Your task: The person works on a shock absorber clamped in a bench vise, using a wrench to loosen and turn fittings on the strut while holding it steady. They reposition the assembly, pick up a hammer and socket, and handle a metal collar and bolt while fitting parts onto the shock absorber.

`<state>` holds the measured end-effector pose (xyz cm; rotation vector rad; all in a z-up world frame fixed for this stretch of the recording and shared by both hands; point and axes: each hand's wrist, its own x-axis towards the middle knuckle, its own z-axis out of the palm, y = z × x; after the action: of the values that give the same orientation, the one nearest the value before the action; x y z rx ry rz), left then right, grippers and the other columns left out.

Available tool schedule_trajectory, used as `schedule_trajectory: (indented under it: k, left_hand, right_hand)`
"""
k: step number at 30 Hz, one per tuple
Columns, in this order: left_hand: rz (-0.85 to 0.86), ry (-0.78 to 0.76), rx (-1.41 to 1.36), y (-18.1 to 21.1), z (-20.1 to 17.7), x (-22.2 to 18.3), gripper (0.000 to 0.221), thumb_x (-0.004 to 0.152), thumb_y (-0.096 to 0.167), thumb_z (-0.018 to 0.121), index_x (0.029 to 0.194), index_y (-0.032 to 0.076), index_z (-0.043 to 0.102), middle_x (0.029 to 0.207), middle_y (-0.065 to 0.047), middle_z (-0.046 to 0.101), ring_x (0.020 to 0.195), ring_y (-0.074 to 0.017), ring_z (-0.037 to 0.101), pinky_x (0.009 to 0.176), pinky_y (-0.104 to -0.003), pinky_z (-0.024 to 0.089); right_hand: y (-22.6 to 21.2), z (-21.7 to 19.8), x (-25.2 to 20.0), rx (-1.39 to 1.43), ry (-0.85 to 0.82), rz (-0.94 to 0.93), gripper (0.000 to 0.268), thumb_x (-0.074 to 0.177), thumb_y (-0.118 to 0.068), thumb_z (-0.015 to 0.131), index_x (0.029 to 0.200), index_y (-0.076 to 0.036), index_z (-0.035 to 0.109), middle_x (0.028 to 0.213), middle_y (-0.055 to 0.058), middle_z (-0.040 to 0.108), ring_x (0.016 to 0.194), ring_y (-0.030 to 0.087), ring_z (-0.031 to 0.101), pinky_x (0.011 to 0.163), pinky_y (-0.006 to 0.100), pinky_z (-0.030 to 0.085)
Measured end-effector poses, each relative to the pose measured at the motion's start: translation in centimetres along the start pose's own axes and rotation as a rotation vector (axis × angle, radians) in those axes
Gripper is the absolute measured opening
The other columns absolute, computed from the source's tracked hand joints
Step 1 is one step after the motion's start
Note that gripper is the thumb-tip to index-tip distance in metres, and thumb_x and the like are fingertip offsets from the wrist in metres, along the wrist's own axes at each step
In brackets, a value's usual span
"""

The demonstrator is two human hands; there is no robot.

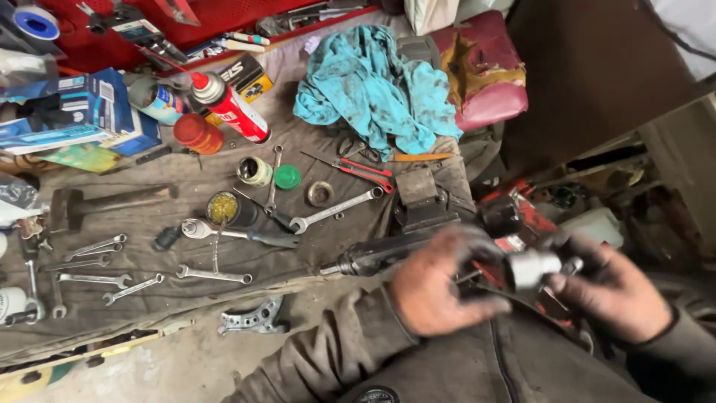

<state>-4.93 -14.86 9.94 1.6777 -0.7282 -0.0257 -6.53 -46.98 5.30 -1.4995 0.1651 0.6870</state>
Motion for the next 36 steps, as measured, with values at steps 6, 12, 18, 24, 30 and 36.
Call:
schedule_trajectory:
  k: [6,12,18,24,30,36]
  left_hand:
    - [-0.247,0.168,0.133,-0.9,-0.1,1.5,0.058,0.084,0.031,0.086,0.13,0.006,0.06,0.116,-0.011,0.065,0.107,-0.0253,0.07,0.097,-0.037,0.058]
    - [-0.277,0.228,0.331,-1.3,0.7,1.5,0.055,0.08,0.024,0.087,0.126,0.006,0.062,0.116,-0.015,0.065,0.105,-0.0316,0.068,0.091,-0.039,0.057]
    - [-0.345,0.311,0.279,-1.7,0.5,0.2,0.055,0.081,0.023,0.086,0.126,0.006,0.062,0.114,-0.013,0.066,0.102,-0.0288,0.071,0.089,-0.037,0.058]
    - [-0.342,0.338,0.32,-1.9,-0.8,-0.5,0.053,0.082,0.025,0.087,0.125,0.007,0.064,0.109,-0.012,0.067,0.1,-0.0281,0.071,0.089,-0.038,0.059]
    - [-0.231,0.185,0.475,-0.8,1.5,4.1,0.074,0.078,0.045,0.084,0.138,0.011,0.058,0.127,-0.014,0.064,0.114,-0.0327,0.066,0.096,-0.043,0.055]
    - [-0.199,-0.004,0.596,-3.3,4.7,8.0,0.088,0.071,0.052,0.082,0.142,0.008,0.054,0.13,-0.017,0.061,0.106,-0.0377,0.065,0.091,-0.048,0.053]
  right_hand:
    - [-5.7,-0.9,3.1,-0.121,0.251,-0.174,0.048,0.085,-0.017,0.071,0.129,-0.003,0.056,0.107,0.002,0.067,0.09,0.009,0.065,0.07,0.027,0.057]
    - [-6.3,-1.5,5.8,-0.511,0.158,-0.225,0.033,0.086,-0.013,0.076,0.116,-0.002,0.068,0.09,0.007,0.07,0.079,0.011,0.061,0.067,0.029,0.053]
    - [-5.4,-2.7,6.8,-0.333,0.053,-0.187,0.036,0.089,-0.015,0.072,0.121,-0.002,0.066,0.098,0.003,0.071,0.087,0.008,0.063,0.072,0.026,0.054]
    - [-3.5,-4.5,7.0,-0.358,0.086,-0.192,0.038,0.089,-0.016,0.072,0.124,-0.003,0.066,0.1,0.003,0.07,0.084,0.008,0.061,0.069,0.026,0.052]
    - [-3.4,-4.1,6.8,-0.304,0.104,-0.16,0.037,0.099,-0.012,0.074,0.133,0.001,0.069,0.104,0.009,0.069,0.079,0.015,0.057,0.066,0.031,0.049]
    - [-3.4,-3.7,7.1,-0.173,0.085,-0.264,0.039,0.093,-0.012,0.07,0.129,0.001,0.062,0.113,0.006,0.069,0.099,0.012,0.064,0.086,0.027,0.054]
